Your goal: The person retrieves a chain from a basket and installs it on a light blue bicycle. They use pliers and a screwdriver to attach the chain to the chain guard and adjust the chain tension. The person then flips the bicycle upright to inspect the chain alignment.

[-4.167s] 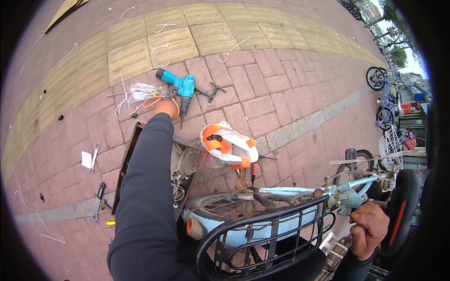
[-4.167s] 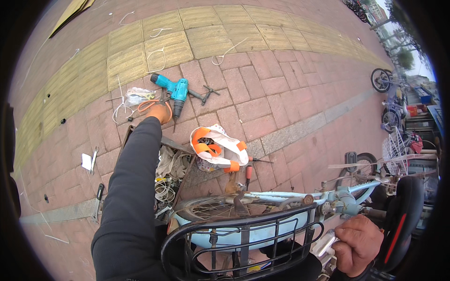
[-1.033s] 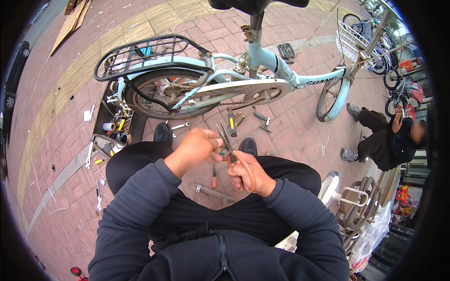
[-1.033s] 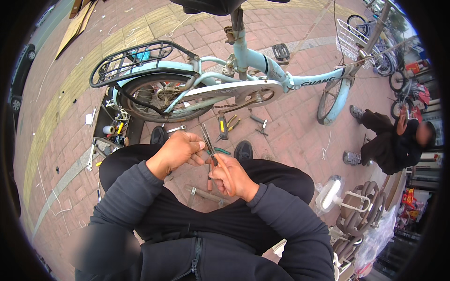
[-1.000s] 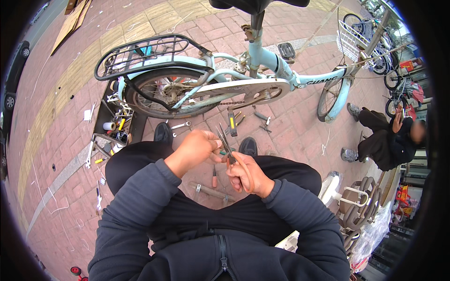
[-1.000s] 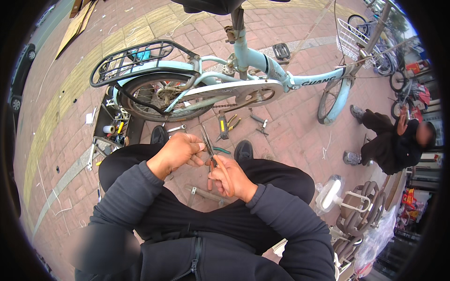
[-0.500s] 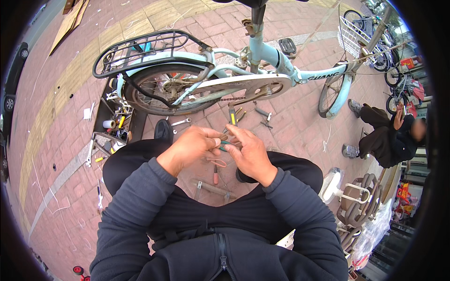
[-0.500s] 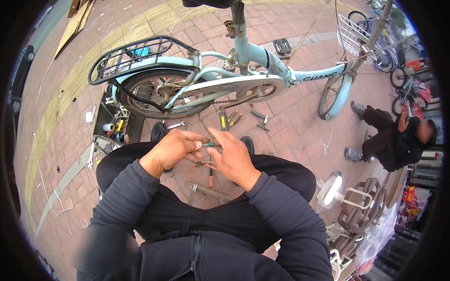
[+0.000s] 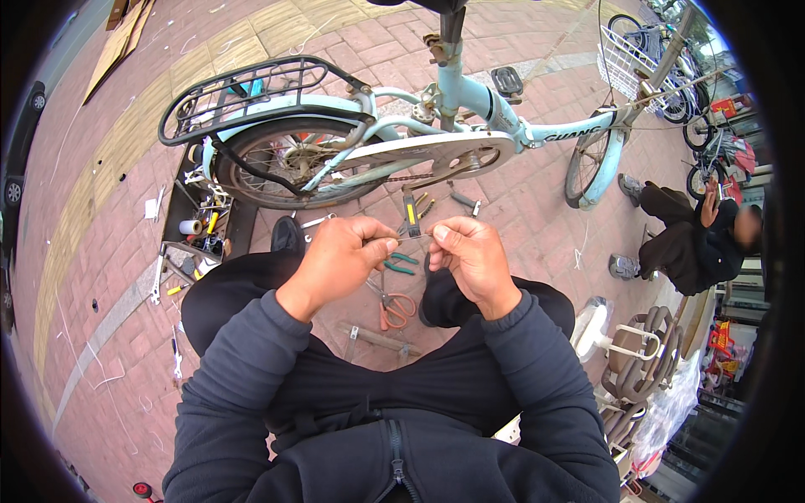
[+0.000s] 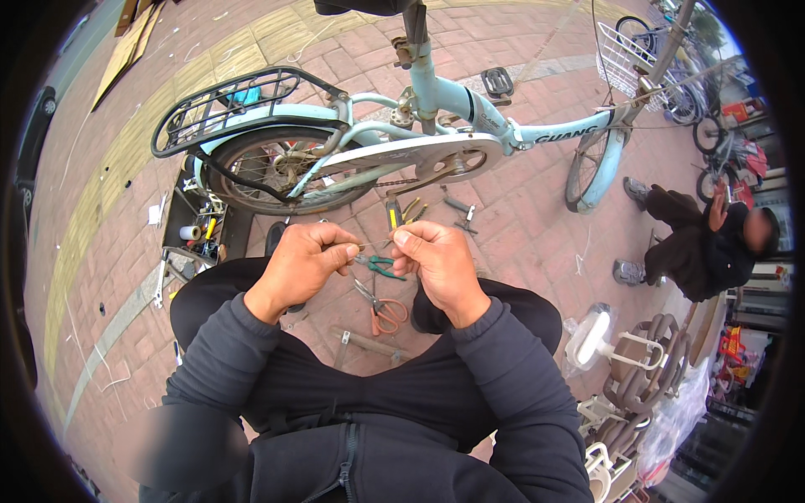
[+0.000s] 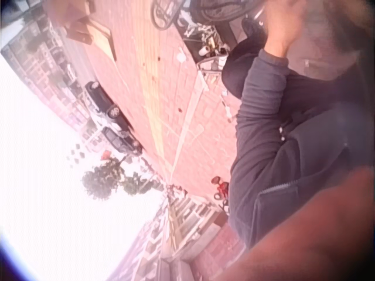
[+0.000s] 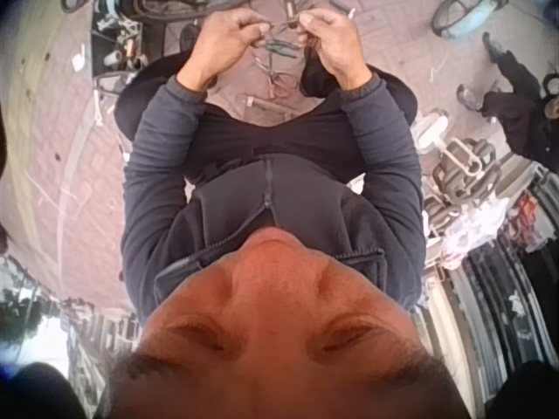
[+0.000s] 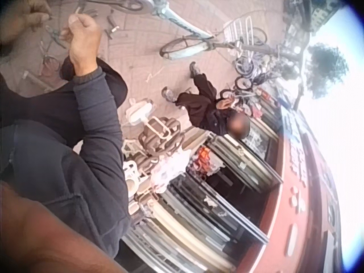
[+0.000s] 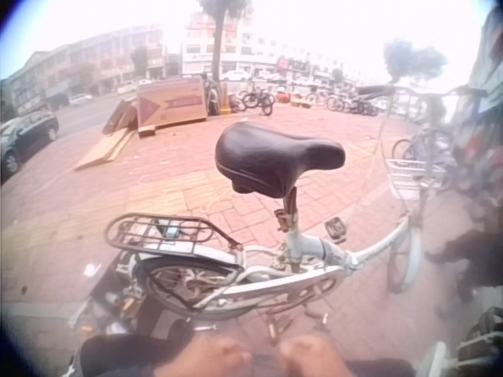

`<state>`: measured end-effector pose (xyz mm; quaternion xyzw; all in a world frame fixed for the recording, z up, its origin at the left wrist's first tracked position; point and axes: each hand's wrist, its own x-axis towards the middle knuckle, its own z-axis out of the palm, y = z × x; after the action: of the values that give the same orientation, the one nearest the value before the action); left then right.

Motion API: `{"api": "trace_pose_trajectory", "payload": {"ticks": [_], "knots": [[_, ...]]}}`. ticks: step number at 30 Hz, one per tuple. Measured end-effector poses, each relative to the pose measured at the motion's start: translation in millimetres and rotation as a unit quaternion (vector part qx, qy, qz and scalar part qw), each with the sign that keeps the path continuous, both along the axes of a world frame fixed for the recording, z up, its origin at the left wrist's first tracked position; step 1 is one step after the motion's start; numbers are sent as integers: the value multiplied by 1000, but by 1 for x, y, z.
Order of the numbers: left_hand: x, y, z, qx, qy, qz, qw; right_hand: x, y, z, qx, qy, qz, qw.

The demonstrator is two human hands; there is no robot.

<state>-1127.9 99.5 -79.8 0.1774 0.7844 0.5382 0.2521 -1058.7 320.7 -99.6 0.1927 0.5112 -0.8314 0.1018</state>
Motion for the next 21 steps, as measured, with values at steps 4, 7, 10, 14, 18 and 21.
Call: {"api": "trace_pose_trajectory", "payload": {"ticks": [4, 7, 10, 14, 18, 21], "knots": [[6, 8, -6, -35, 317, -30, 947, -2, 5, -5, -45, -37, 1, 998], [10, 16, -10, -40, 403, -19, 914, -3, 8, -6, -86, -33, -11, 996], [11, 28, -10, 65, 47, 75, 994, -5, 2, -4, -131, 17, -52, 990], [-1, 48, -4, 161, -231, 112, 953, -25, 19, 9, -29, 74, -15, 997], [-45, 80, -8, 49, 38, 55, 997, -70, 80, 20, 229, 107, -94, 963], [-90, 107, -22, -16, 254, 26, 967, -107, 115, 10, 327, 88, -185, 922]]}}
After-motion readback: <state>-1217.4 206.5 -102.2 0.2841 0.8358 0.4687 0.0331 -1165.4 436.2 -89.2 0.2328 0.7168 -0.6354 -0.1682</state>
